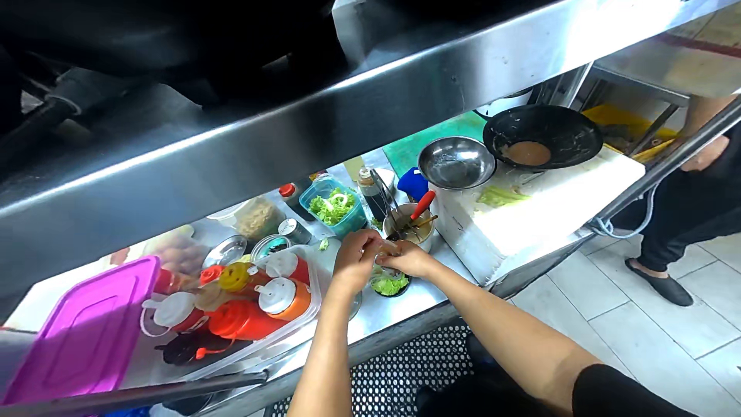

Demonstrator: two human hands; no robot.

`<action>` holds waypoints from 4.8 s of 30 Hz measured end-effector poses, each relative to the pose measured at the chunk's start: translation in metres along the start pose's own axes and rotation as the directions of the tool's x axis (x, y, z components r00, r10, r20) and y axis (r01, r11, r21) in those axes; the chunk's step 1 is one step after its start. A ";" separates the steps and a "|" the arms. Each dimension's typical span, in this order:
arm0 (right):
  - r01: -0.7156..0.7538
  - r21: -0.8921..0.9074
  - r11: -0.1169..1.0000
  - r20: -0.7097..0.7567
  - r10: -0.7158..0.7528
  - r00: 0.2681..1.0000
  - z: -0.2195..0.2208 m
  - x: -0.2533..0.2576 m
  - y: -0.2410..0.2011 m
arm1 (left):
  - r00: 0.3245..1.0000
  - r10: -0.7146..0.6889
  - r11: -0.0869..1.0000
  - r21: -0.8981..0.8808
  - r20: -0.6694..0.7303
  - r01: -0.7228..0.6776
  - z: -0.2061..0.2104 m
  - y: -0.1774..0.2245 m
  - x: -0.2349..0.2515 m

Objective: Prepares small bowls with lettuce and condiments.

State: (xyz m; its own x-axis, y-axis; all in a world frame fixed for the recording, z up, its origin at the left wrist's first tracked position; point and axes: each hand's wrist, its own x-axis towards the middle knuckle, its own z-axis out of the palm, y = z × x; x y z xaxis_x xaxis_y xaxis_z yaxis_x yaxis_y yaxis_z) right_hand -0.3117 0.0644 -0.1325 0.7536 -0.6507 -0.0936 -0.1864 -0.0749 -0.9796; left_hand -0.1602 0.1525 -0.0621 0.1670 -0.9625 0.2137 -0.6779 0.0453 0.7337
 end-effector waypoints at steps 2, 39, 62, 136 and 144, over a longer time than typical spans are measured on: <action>-0.025 -0.026 0.999 0.046 0.026 0.999 0.001 0.005 0.003 | 1.000 0.024 0.999 0.036 -0.001 -0.024 0.001 -0.001 -0.001; 0.156 -0.335 0.929 0.053 -0.147 0.988 0.010 0.007 0.041 | 0.972 0.192 0.974 0.149 -0.137 -0.172 -0.003 0.006 -0.008; 0.134 -0.442 0.887 0.011 -0.144 0.989 0.014 0.007 0.057 | 0.959 0.240 0.954 0.220 -0.149 -0.204 -0.010 0.012 -0.003; -0.006 -0.632 0.775 0.035 0.036 0.999 0.013 0.023 0.016 | 0.887 0.455 0.826 0.410 -0.080 -0.387 -0.024 0.038 -0.009; -0.052 -0.624 0.780 0.038 0.097 0.995 0.014 0.022 0.008 | 0.884 0.463 0.813 0.429 -0.065 -0.394 -0.026 0.044 -0.008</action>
State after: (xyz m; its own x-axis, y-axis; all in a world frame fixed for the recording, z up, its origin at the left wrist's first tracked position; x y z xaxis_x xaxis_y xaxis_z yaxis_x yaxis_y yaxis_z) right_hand -0.2878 0.0600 -0.1451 0.7553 -0.6258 -0.1948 -0.5779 -0.4956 -0.6484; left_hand -0.1731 0.1692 -0.0150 -0.1193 -0.8127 0.5704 -0.9241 0.3009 0.2354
